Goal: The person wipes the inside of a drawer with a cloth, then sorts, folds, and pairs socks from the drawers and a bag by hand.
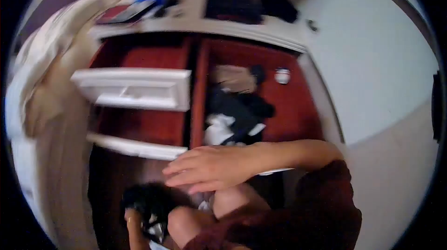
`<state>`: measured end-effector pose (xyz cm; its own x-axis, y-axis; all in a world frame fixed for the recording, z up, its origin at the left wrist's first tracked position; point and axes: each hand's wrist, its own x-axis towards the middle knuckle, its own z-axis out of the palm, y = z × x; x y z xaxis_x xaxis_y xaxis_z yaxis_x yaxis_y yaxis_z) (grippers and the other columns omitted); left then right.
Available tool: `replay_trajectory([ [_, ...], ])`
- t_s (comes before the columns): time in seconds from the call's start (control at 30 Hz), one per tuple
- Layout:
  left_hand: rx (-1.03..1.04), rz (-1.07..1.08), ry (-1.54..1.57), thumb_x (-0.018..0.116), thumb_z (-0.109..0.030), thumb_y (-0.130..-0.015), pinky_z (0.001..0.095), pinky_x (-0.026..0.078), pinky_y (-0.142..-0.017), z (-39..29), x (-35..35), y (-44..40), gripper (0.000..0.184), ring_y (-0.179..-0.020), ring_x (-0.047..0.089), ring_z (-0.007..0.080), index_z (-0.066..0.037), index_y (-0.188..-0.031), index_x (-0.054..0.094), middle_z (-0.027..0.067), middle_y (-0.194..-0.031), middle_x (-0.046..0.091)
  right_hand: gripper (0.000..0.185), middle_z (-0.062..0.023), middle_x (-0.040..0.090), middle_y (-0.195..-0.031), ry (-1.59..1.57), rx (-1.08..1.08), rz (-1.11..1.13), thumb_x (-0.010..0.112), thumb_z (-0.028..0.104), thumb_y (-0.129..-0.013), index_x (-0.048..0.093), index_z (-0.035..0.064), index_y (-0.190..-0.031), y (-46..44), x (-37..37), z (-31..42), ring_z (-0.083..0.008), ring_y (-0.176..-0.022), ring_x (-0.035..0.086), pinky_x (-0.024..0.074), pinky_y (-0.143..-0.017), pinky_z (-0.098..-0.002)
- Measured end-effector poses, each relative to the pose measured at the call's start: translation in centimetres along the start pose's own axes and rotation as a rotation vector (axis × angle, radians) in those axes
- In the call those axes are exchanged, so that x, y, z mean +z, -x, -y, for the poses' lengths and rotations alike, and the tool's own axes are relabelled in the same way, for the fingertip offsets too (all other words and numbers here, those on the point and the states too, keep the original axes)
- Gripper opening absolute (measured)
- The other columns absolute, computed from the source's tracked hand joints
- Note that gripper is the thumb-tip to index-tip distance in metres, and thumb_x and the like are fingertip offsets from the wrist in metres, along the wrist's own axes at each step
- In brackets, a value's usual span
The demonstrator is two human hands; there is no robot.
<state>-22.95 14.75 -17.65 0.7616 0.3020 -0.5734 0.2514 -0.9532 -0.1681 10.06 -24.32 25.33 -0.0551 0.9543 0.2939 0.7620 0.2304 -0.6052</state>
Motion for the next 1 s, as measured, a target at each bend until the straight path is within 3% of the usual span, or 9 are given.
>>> replay_trajectory([
  [0.1, -0.046, 0.113, -0.219, 0.046, -0.028, -0.087, 0.0260, 0.016, -0.034, 0.5, -7.4, 2.0, 0.040, -0.036, 0.024, 0.0067, -0.016, -0.049, 0.044, -0.0047, -0.048, 0.028, 0.030, -0.0122, 0.059, -0.117, -0.135, 0.320, -0.273, 0.060, 0.020, -0.089, 0.060, 0.0062, -0.115, 5.4, -5.4, -2.8, -0.0296, -0.112, 0.054, 0.0424, -0.097, -0.0398],
  [0.13, -0.132, 0.143, -0.190, 0.052, -0.029, -0.084, 0.0302, 0.028, -0.049, -0.7, -12.0, 3.2, 0.019, -0.056, 0.037, 0.0153, -0.014, -0.072, 0.050, 0.0011, -0.068, 0.041, 0.028, -0.0125, 0.060, -0.113, 0.056, 0.463, -0.294, 0.060, 0.019, -0.088, 0.061, 0.0069, -0.113, 7.6, -7.3, -4.8, -0.0299, -0.109, 0.055, 0.0433, -0.095, -0.0397],
  [0.2, -0.306, 0.197, -0.140, 0.064, -0.029, -0.077, 0.0384, 0.053, -0.077, -5.6, -26.6, 7.6, 0.043, -0.096, 0.064, 0.0326, -0.010, -0.117, 0.062, 0.0128, -0.108, 0.066, 0.027, -0.0144, 0.061, -0.109, 0.474, 0.691, -0.317, 0.062, 0.016, -0.083, 0.063, 0.0081, -0.109, 14.5, -10.7, -10.9, -0.0319, -0.104, 0.057, 0.0452, -0.091, -0.0412],
  [0.3, -0.026, -0.415, 0.104, 0.066, -0.016, -0.074, 0.0401, 0.052, -0.071, -10.5, -38.8, 12.5, 0.037, -0.083, 0.065, 0.0342, -0.007, -0.110, 0.063, 0.0150, -0.097, 0.067, 0.035, -0.0153, 0.058, -0.119, 0.878, 1.309, -0.244, 0.063, 0.010, -0.075, 0.062, 0.0081, -0.110, 23.4, -14.7, -17.4, -0.0351, -0.114, 0.052, 0.0423, -0.097, -0.0440],
  [0.4, 0.202, -0.997, 0.240, 0.069, -0.006, -0.070, 0.0408, 0.052, -0.066, -16.8, -46.7, 14.5, 0.038, -0.078, 0.065, 0.0338, -0.004, -0.107, 0.063, 0.0152, -0.093, 0.066, 0.034, -0.0150, 0.056, -0.124, 1.286, 1.192, -0.120, 0.065, 0.012, -0.074, 0.062, 0.0093, -0.109, 32.1, -14.1, -24.1, -0.0331, -0.116, 0.051, 0.0433, -0.095, -0.0455],
  [0.47, 0.323, -1.004, 0.376, 0.070, -0.006, -0.069, 0.0395, 0.052, -0.066, -20.6, -49.8, 15.2, 0.040, -0.077, 0.064, 0.0326, -0.005, -0.109, 0.063, 0.0143, -0.092, 0.066, 0.033, -0.0148, 0.056, -0.124, 1.399, 1.178, -0.091, 0.064, 0.015, -0.076, 0.062, 0.0096, -0.108, 34.0, -13.3, -26.8, -0.0313, -0.117, 0.051, 0.0457, -0.092, -0.0459],
  [0.57, 0.488, -0.976, 0.334, 0.071, -0.006, -0.069, 0.0365, 0.052, -0.064, -24.9, -51.5, 15.9, 0.040, -0.075, 0.064, 0.0299, -0.005, -0.109, 0.064, 0.0128, -0.087, 0.066, 0.031, -0.0126, 0.060, -0.118, 1.162, 1.435, 0.073, 0.062, 0.021, -0.080, 0.062, 0.0103, -0.109, 31.2, -14.1, -26.7, -0.0257, -0.110, 0.056, 0.0509, -0.080, -0.0418],
  [0.73, 0.602, -0.819, 0.377, 0.075, -0.013, -0.068, 0.0365, 0.051, -0.059, -27.5, -51.4, 14.8, 0.035, -0.067, 0.063, 0.0275, -0.009, -0.103, 0.067, 0.0089, -0.079, 0.065, 0.036, -0.0072, 0.062, -0.103, -0.602, 1.212, -0.422, 0.063, 0.020, -0.076, 0.058, 0.0082, -0.110, 26.5, -19.9, -21.4, -0.0185, -0.091, 0.061, 0.0530, -0.071, -0.0350],
  [1.0, 0.637, -0.760, 0.388, 0.070, -0.018, -0.075, 0.0349, 0.051, -0.059, -28.3, -52.7, 13.7, 0.027, -0.070, 0.065, 0.0252, -0.013, -0.101, 0.066, 0.0049, -0.082, 0.065, 0.046, -0.0088, 0.061, -0.108, -0.951, 0.797, -0.567, 0.062, 0.005, -0.074, 0.053, 0.0048, -0.119, 21.8, -21.4, -16.2, -0.0207, -0.098, 0.062, 0.0521, -0.085, -0.0382],
])
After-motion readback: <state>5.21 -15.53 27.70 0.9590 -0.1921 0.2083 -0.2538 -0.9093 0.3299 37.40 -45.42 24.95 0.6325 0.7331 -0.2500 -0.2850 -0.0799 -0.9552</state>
